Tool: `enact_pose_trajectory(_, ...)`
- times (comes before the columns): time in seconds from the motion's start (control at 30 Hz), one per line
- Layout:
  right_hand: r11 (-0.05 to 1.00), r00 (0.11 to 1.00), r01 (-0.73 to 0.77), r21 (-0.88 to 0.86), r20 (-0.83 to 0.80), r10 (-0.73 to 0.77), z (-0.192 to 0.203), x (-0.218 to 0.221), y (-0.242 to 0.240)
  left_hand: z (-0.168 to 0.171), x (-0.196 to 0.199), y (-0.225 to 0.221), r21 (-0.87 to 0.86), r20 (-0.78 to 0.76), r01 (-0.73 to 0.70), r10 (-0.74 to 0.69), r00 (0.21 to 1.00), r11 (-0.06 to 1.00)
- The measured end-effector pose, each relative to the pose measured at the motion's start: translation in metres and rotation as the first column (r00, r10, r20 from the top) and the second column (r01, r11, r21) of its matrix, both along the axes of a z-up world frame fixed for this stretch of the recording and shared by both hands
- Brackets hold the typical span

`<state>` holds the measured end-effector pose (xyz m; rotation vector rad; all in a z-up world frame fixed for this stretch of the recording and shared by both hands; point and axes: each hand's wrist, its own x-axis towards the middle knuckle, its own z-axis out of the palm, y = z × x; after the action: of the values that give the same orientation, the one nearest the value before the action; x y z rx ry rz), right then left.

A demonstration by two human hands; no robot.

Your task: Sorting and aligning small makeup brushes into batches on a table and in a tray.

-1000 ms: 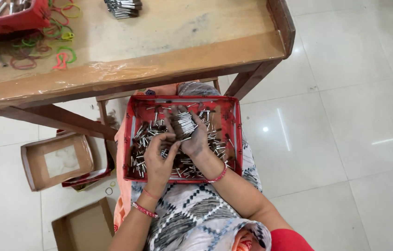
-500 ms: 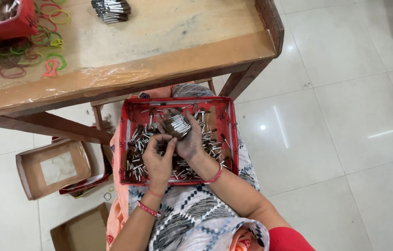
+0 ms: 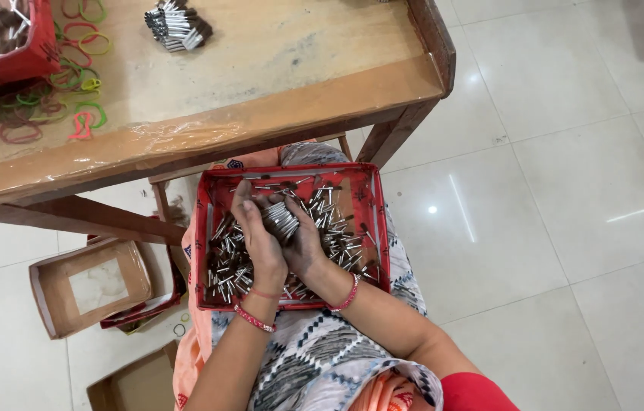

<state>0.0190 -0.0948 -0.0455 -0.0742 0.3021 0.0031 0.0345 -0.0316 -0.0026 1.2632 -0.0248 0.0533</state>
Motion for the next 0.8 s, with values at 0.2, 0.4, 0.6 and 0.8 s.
enact_pose_trajectory(0.2,0.998,1.000,-0.021,0.057,0.010,0.020,0.006,-0.001,-0.001,0.007,-0.002,0.005,-0.010,-0.021,-0.004,0.004,1.000,1.000)
enact_pose_trajectory(0.4,0.995,0.999,0.020,0.099,0.043,-0.024,0.012,-0.002,-0.001,0.013,-0.006,0.003,-0.035,-0.001,-0.012,0.012,1.000,0.999)
enact_pose_trajectory(0.6,0.997,1.000,0.006,0.079,0.008,-0.007,-0.011,-0.001,-0.002,0.015,-0.003,0.002,-0.018,0.006,0.010,-0.010,1.000,1.000)
enact_pose_trajectory(0.8,0.988,0.994,-0.097,-0.117,-0.054,0.092,0.003,-0.009,0.000,0.005,-0.006,-0.001,0.723,0.292,-0.091,-0.184,0.938,0.685)
